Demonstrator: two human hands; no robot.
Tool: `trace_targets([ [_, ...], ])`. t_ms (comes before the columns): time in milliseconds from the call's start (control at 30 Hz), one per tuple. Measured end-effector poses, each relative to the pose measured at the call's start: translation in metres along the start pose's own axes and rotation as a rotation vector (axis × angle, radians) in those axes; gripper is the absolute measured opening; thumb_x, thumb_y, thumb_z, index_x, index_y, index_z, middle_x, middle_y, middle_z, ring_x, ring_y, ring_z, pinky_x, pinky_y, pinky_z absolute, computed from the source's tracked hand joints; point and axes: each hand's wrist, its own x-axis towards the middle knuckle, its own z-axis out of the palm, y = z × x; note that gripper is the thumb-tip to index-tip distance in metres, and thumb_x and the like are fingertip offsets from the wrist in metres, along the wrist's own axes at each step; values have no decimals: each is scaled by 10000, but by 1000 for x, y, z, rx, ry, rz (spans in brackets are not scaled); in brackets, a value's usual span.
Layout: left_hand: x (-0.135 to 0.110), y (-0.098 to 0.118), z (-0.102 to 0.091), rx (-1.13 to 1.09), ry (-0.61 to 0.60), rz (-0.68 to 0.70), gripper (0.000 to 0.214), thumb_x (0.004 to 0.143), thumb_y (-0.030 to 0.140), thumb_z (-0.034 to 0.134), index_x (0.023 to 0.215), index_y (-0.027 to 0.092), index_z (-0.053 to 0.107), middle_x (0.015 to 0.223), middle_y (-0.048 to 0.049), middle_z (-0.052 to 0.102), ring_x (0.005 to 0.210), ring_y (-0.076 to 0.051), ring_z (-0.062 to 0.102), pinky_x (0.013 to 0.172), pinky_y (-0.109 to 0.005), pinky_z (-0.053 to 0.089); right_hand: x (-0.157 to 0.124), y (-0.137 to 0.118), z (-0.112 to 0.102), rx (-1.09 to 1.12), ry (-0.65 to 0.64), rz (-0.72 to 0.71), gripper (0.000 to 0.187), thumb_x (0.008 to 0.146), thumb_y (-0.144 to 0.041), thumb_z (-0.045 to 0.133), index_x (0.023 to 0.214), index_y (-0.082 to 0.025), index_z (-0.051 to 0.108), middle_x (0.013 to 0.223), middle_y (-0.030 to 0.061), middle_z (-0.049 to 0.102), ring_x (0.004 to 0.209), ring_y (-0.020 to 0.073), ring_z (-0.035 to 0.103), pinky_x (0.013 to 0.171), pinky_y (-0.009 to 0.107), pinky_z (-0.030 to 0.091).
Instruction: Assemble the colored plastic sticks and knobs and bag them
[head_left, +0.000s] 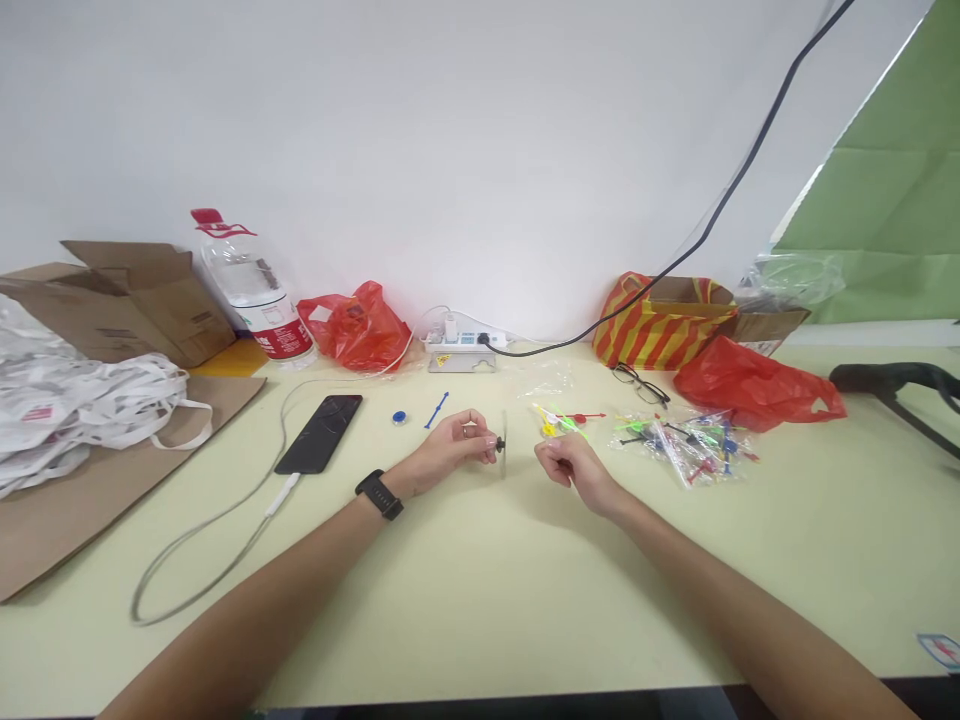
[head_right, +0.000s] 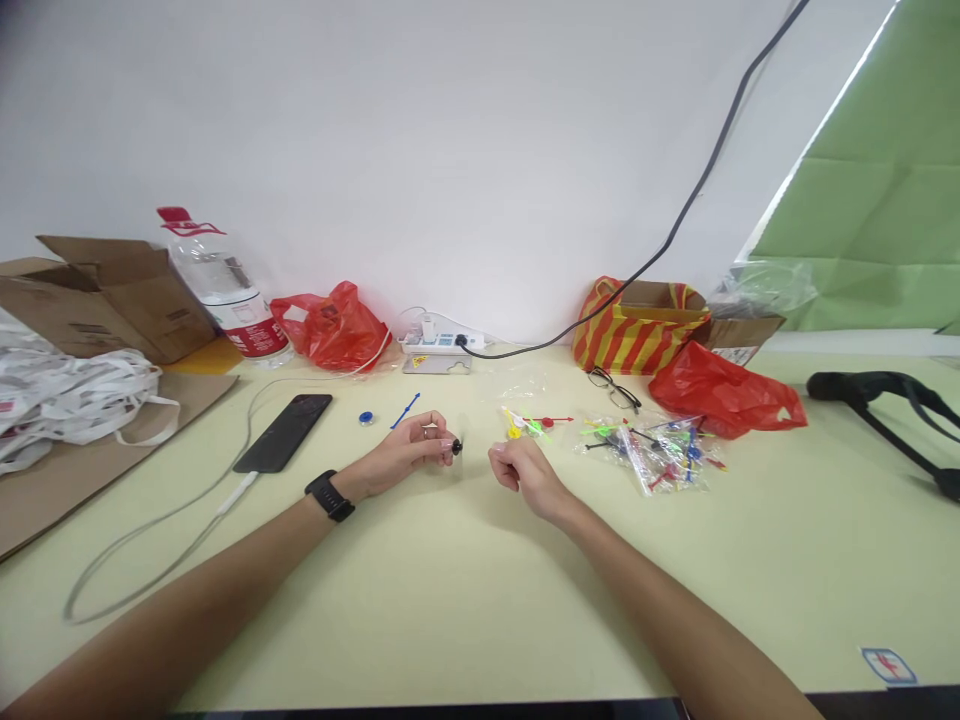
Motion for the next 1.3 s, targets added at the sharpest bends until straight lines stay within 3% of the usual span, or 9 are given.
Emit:
trace_targets([
  [167, 2, -3, -4, 52, 13, 7, 362, 822, 338, 893, 932, 182, 585, 884, -32, 731, 804, -161, 735, 788, -290, 539, 1, 2, -3, -13, 57, 40, 670, 1045, -594, 402, 496, -225, 501, 507, 7, 413, 536, 152, 333, 591, 341, 298],
  [400, 4, -7, -7, 77, 39, 25, 364, 831, 356, 887, 915, 172, 584, 910, -36, 727, 835, -170, 749, 801, -295, 539, 1, 4, -1, -104, 66, 26, 727, 1064, -651, 405, 505, -212, 556, 537, 12, 469, 554, 152, 409, 646, 344, 349],
  [733, 2, 0, -8, -42, 58, -6, 410, 793, 338, 924, 939, 188, 571, 947, -22, 726, 869, -164, 746, 776, -268, 515, 3, 5, -1, -134, 230, 34, 689, 1041, -677, 449, 585, -198, 643, 518, -30, 369, 520, 140, 381, 573, 314, 320],
  [833, 1, 2, -9, -75, 65, -3, 405, 774, 311, 936, 912, 187, 575, 964, -22, 734, 860, -154, 741, 760, -257, 509, 3, 6, -1, -138, 235, 20, 617, 1051, -646, 455, 680, -197, 656, 554, -36, 383, 540, 142, 384, 569, 312, 304],
  [1067, 1, 0, -9, -4, 1, -39, 441, 757, 319, 941, 893, 175, 547, 1299, -138, 742, 970, -223, 786, 830, -319, 552, 2, 5, 5, -119, 202, -28, 287, 1033, -506, 590, 1090, -225, 608, 649, -74, 386, 584, 140, 378, 565, 288, 291],
  [1300, 3, -14, -7, 183, 29, 53, 540, 790, 344, 905, 930, 228, 397, 1197, -131, 776, 878, -203, 768, 705, -294, 540, 2, 4, 4, -167, 219, -66, 240, 1046, -456, 571, 1105, -227, 609, 653, -71, 382, 573, 136, 385, 546, 283, 306],
])
